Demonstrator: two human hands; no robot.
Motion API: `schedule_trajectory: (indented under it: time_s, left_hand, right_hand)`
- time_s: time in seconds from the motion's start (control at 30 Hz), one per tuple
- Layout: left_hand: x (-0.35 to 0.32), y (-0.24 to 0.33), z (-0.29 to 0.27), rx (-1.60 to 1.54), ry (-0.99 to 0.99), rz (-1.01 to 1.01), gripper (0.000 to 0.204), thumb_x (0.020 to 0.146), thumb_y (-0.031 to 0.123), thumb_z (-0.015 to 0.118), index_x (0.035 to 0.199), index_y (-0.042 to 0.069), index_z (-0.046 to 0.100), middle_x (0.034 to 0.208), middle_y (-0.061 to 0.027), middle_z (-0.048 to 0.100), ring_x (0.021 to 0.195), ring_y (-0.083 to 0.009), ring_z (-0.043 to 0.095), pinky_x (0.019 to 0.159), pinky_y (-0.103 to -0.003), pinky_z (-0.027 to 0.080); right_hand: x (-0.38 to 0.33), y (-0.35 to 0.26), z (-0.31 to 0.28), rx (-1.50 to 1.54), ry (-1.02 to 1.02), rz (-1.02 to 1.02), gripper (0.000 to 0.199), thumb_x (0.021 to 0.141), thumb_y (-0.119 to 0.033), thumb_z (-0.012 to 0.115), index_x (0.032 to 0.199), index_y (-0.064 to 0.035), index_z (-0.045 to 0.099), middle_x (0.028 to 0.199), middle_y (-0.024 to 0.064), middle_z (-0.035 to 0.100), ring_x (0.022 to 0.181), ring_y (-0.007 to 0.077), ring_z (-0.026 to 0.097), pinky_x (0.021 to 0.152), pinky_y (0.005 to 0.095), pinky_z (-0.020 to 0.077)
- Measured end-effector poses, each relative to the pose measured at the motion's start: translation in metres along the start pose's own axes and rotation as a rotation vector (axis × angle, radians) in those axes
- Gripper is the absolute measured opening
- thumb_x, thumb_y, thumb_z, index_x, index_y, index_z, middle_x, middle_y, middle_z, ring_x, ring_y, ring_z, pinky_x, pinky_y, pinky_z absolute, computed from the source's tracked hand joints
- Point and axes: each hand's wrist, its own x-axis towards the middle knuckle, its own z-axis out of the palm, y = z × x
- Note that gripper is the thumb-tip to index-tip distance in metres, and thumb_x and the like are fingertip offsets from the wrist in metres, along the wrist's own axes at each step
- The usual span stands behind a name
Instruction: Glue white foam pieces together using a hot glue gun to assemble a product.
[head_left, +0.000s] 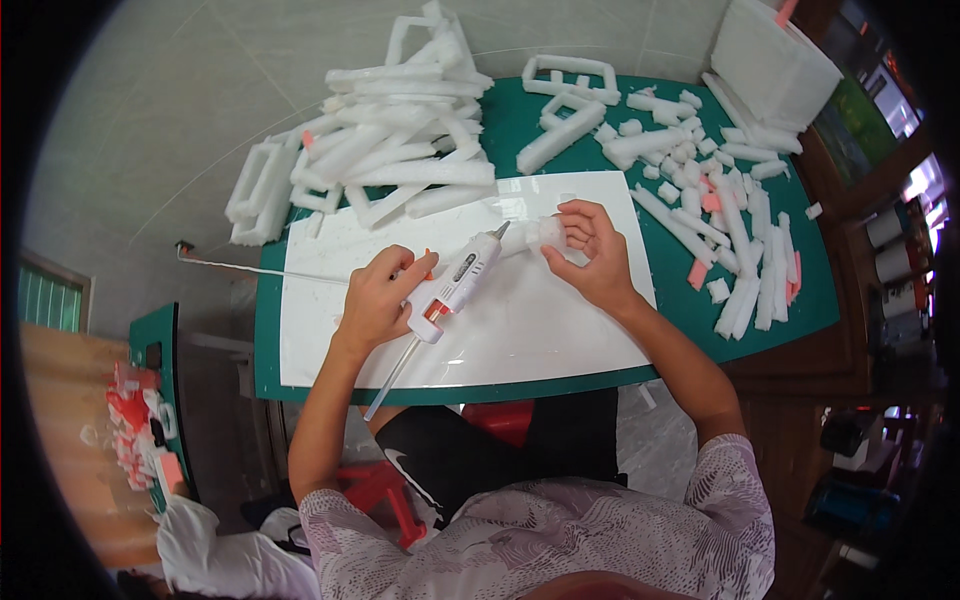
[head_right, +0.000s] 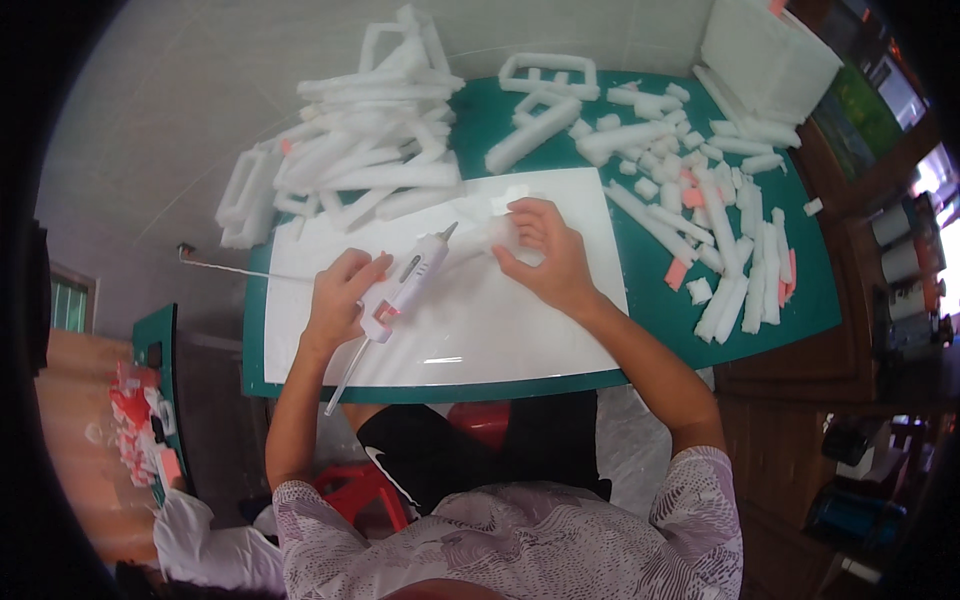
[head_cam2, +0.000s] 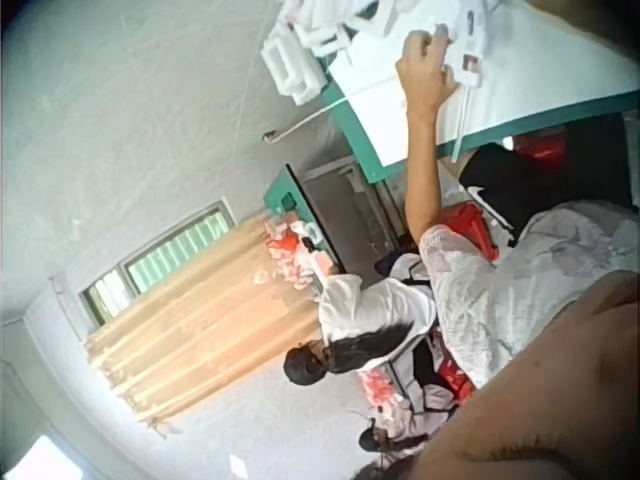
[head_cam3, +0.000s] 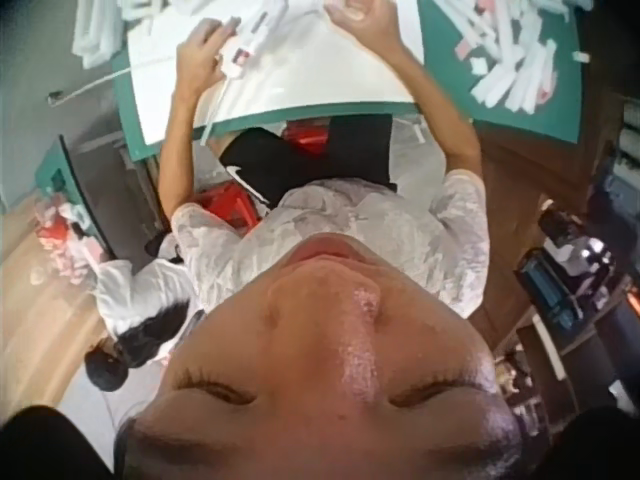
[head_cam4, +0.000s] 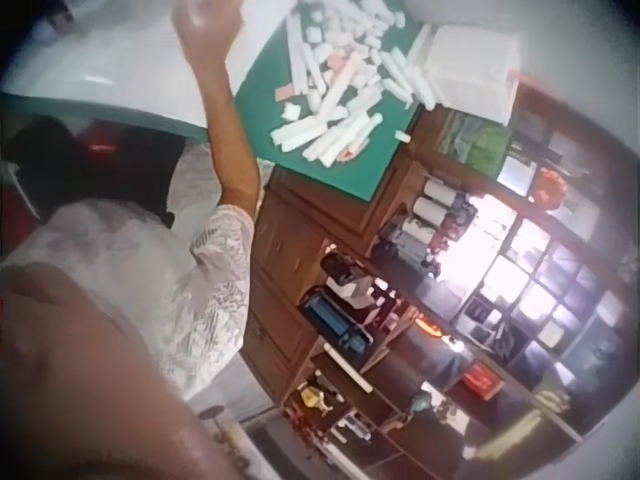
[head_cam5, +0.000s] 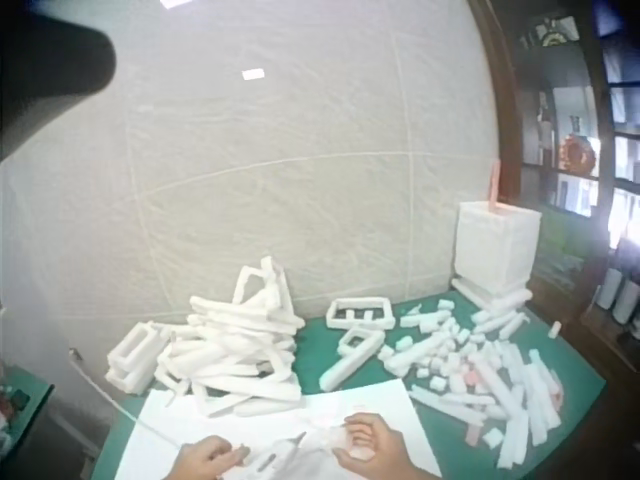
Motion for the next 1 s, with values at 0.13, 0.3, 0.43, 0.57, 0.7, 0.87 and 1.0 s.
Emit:
schedule_trajectory:
  time_s: [0.13, 0.3, 0.43, 0.57, 0.7, 0.87, 1.0]
  left_hand:
    - [0.015, -0.009, 0.014, -0.039, 0.061, 0.046, 0.045, 0.061, 0.010, 0.069, 0.106, 0.009, 0.069, 0.084, -0.0085, 0.055, 0.069, -0.0228, 0.058, 0.053, -0.032, 0.047]
    - [0.016, -0.015, 0.034, -0.091, 0.070, 0.096, 0.045, 0.061, 0.009, 0.067, 0.106, 0.009, 0.069, 0.083, -0.0082, 0.056, 0.069, -0.0219, 0.058, 0.052, -0.031, 0.046]
    - [0.012, -0.015, 0.035, -0.097, 0.066, 0.109, 0.045, 0.061, 0.004, 0.064, 0.105, 0.010, 0.070, 0.083, -0.0077, 0.056, 0.071, -0.0207, 0.057, 0.051, -0.029, 0.044]
    - [0.009, -0.013, 0.032, -0.065, 0.071, 0.113, 0.046, 0.060, 0.002, 0.063, 0.105, 0.011, 0.069, 0.083, -0.0070, 0.055, 0.071, -0.0201, 0.056, 0.050, -0.029, 0.043]
    - [0.008, -0.014, 0.034, -0.026, 0.045, 0.131, 0.046, 0.061, 0.002, 0.064, 0.106, 0.012, 0.068, 0.083, -0.0061, 0.054, 0.072, -0.0197, 0.055, 0.050, -0.028, 0.043]
    - [0.007, -0.010, 0.034, -0.013, 0.018, 0.123, 0.047, 0.061, 0.002, 0.063, 0.106, 0.013, 0.067, 0.083, -0.0060, 0.053, 0.071, -0.0194, 0.055, 0.049, -0.028, 0.042]
    - [0.006, -0.009, 0.035, -0.010, 0.010, 0.114, 0.049, 0.060, 0.001, 0.063, 0.108, 0.014, 0.067, 0.084, -0.0062, 0.054, 0.072, -0.0194, 0.055, 0.048, -0.028, 0.042]
  right_hand:
    - [0.000, -0.008, 0.000, 0.092, -0.056, 0.053, 0.058, 0.078, 0.005, 0.073, 0.126, -0.0014, 0.042, 0.110, 0.0144, 0.061, 0.106, 0.0194, 0.063, 0.093, 0.0314, 0.0511]
    - [-0.004, -0.001, -0.001, 0.092, -0.071, 0.083, 0.059, 0.078, 0.004, 0.074, 0.127, -0.0019, 0.041, 0.111, 0.0151, 0.061, 0.107, 0.0201, 0.062, 0.094, 0.0327, 0.0510]
    - [-0.006, 0.002, -0.001, 0.030, -0.062, 0.031, 0.060, 0.077, 0.006, 0.074, 0.127, -0.0019, 0.041, 0.112, 0.0152, 0.062, 0.108, 0.0198, 0.062, 0.093, 0.0315, 0.0507]
    - [-0.008, 0.003, 0.004, 0.025, -0.004, -0.007, 0.058, 0.077, -0.004, 0.079, 0.125, 0.0000, 0.047, 0.109, 0.0129, 0.064, 0.102, 0.0168, 0.065, 0.089, 0.0286, 0.0533]
    - [-0.009, 0.002, 0.005, 0.017, 0.003, -0.009, 0.058, 0.076, -0.002, 0.079, 0.124, 0.0010, 0.047, 0.111, 0.0126, 0.063, 0.104, 0.0169, 0.064, 0.090, 0.0287, 0.0530]
    - [-0.010, 0.003, 0.004, 0.003, 0.015, -0.023, 0.057, 0.075, -0.002, 0.080, 0.122, 0.0008, 0.047, 0.112, 0.0126, 0.062, 0.105, 0.0172, 0.064, 0.092, 0.0290, 0.0523]
    - [-0.011, 0.005, 0.005, 0.002, 0.034, -0.027, 0.056, 0.075, -0.001, 0.079, 0.121, 0.0003, 0.047, 0.112, 0.0122, 0.061, 0.105, 0.0166, 0.063, 0.092, 0.0287, 0.0518]
